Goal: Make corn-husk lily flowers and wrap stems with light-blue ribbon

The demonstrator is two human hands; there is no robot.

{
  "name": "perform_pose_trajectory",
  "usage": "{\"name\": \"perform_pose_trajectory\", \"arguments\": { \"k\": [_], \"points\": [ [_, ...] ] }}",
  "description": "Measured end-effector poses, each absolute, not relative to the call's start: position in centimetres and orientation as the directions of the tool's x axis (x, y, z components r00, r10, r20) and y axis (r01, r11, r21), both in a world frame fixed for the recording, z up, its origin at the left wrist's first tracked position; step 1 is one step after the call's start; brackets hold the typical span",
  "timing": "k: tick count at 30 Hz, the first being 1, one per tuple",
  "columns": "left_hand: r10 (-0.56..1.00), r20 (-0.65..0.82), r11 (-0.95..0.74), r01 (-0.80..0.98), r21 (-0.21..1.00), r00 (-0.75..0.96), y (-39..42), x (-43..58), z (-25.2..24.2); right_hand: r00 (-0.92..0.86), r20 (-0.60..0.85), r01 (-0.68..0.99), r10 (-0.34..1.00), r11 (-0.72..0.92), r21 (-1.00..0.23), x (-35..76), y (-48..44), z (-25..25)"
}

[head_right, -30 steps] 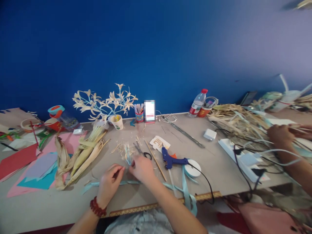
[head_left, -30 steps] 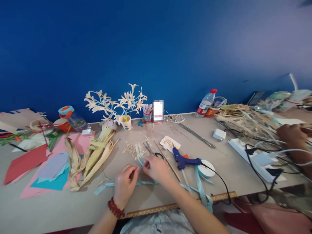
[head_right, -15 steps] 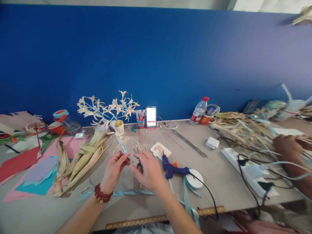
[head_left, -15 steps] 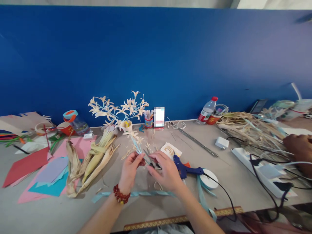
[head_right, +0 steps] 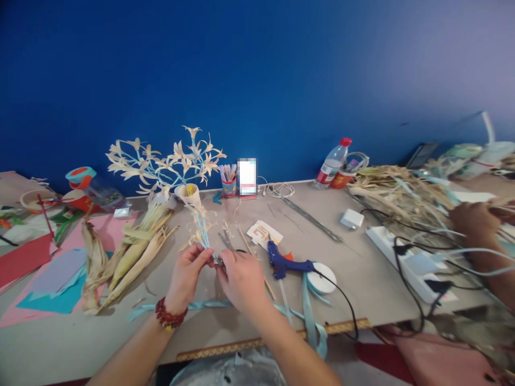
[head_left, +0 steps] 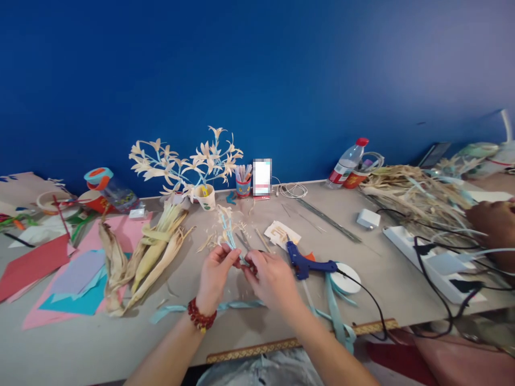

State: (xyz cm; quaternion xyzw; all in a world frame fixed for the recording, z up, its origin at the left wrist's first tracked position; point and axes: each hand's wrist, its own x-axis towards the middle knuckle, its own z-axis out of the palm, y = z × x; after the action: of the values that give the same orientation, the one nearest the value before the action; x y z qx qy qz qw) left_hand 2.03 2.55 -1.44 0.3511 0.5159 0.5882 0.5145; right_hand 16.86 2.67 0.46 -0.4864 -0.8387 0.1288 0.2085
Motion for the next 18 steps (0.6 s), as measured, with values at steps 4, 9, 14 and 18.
{"name": "perform_pose_trajectory", "arguments": {
  "k": [4,9,14,18],
  "points": [
    [0.97,-0.097,0.04,-0.246,0.968,-0.222,2.3,2.0,-1.3,-0.426,0.3,0.713,0.854,0.52,-0.469,17.0,2.4,0.2],
    [0.977,-0.062,0.007,-0.261,0.965,-0.204,1.9,2.0,-1.2,-0.424,0.318,0.649,0.848,0.529,-0.547,17.4,2.1,0.6],
    [0.98,-0.042,-0.025,-0.327,0.945,-0.196,1.6,2.1,-1.3,-0.428,0.21,0.47,0.879,0.415,-0.779,17.8,2.0,1.6],
    [0.981,-0.017,-0.053,-0.354,0.934,-0.192,1.4,2.2,-1.1,-0.45,0.083,0.193,0.889,0.188,-0.963,18.0,2.2,1.3]
  ]
}}
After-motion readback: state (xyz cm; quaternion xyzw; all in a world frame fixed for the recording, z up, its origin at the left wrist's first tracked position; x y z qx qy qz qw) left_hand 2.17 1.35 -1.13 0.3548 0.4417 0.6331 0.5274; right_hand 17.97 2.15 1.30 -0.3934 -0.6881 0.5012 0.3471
